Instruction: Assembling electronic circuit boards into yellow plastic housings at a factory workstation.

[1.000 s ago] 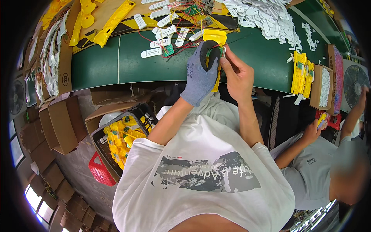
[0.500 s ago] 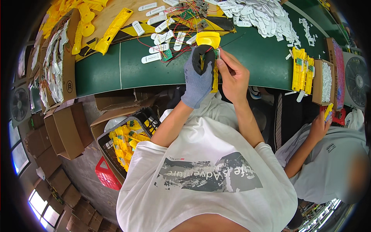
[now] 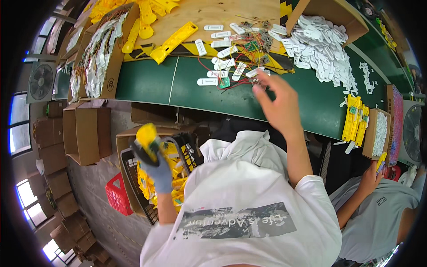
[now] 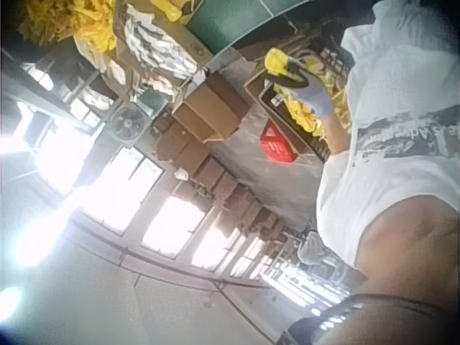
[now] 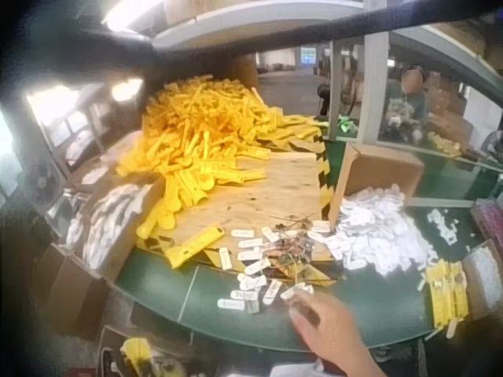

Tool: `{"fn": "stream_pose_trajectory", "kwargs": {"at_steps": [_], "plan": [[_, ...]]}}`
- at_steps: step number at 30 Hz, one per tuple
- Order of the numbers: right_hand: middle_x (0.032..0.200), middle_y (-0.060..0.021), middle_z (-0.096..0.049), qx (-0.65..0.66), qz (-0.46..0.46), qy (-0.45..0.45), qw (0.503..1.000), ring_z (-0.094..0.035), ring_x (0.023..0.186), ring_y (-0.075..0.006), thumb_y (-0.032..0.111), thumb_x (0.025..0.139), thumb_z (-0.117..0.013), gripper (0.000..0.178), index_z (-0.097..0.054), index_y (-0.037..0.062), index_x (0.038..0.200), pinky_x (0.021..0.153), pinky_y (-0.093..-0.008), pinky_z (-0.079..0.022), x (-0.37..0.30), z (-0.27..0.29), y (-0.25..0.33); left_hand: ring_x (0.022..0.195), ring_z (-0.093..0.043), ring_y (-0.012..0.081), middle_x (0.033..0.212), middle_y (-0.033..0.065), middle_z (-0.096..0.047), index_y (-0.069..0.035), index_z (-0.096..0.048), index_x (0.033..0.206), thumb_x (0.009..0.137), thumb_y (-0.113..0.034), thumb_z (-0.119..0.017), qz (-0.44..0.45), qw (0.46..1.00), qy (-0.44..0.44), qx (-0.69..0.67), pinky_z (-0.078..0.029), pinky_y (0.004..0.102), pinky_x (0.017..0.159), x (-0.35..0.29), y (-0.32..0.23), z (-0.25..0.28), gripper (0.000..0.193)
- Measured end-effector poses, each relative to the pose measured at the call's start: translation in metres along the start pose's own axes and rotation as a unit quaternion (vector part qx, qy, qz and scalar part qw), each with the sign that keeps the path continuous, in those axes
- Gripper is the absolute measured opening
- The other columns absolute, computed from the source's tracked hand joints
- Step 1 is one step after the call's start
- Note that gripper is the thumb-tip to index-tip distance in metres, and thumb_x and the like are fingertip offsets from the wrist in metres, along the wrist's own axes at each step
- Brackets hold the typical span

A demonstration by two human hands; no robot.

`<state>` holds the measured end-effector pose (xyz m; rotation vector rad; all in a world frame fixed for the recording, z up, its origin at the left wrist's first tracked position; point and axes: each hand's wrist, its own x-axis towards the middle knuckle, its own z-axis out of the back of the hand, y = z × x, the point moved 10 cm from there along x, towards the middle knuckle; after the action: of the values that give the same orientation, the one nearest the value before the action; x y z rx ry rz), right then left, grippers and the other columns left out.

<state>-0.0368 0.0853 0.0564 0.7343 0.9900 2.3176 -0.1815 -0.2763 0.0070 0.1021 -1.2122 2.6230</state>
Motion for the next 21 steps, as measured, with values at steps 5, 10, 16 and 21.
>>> {"fn": "stream_pose_trajectory", "kwargs": {"at_steps": [5, 10, 16, 21], "plan": [[0.092, -0.0096, -0.064, -0.029, -0.084, -0.073, 0.993, -0.062, 0.077, -0.0215, 0.018, 0.079, -0.063, 0.027, -0.062, 0.0047, 0.103, 0.067, -0.0323, -0.048, 0.018, 0.036, -0.048, 0.108, -0.051, 0.04, 0.124, 0.0267, -0.047, 0.001, -0.037, 0.131, 0.083, -0.024, -0.056, 0.114, 0.798, 0.266, 0.529, -0.044, 0.0403, 0.088, -0.064, 0.165, 0.06, 0.057], [0.088, -0.0089, -0.063, -0.085, -0.087, -0.076, 0.99, -0.062, 0.077, -0.0222, 0.016, 0.078, -0.063, 0.023, -0.063, 0.0052, 0.098, 0.067, -0.0332, -0.048, 0.015, 0.032, -0.046, 0.106, -0.052, 0.0369, 0.114, 0.0228, -0.053, -0.001, -0.043, 0.125, 0.083, -0.03, -0.057, 0.02, 0.898, 0.029, 0.438, -0.042, 0.0418, 0.088, 0.016, 0.049, 0.04, 0.053], [0.09, -0.0089, -0.06, -0.135, 0.027, -0.05, 0.989, -0.056, 0.087, -0.0282, 0.013, 0.076, -0.062, 0.018, -0.064, 0.0068, 0.093, 0.077, -0.0368, -0.045, 0.013, 0.008, -0.029, 0.119, -0.038, 0.0382, 0.13, 0.022, -0.039, -0.009, -0.031, 0.135, 0.073, -0.02, -0.068, -0.304, 0.942, 0.006, 0.139, -0.033, 0.0429, 0.099, 0.144, -0.134, -0.085, 0.073], [0.092, -0.0117, -0.06, -0.105, -0.02, -0.052, 0.993, -0.057, 0.088, -0.0291, 0.021, 0.079, -0.062, 0.021, -0.063, 0.0049, 0.093, 0.079, -0.038, -0.045, 0.001, 0.004, -0.032, 0.114, -0.043, 0.0384, 0.122, 0.0202, -0.047, -0.013, -0.04, 0.131, 0.069, -0.028, -0.071, -0.344, 0.913, 0.066, 0.21, -0.034, 0.0457, 0.096, 0.202, -0.113, -0.153, 0.071]]}}
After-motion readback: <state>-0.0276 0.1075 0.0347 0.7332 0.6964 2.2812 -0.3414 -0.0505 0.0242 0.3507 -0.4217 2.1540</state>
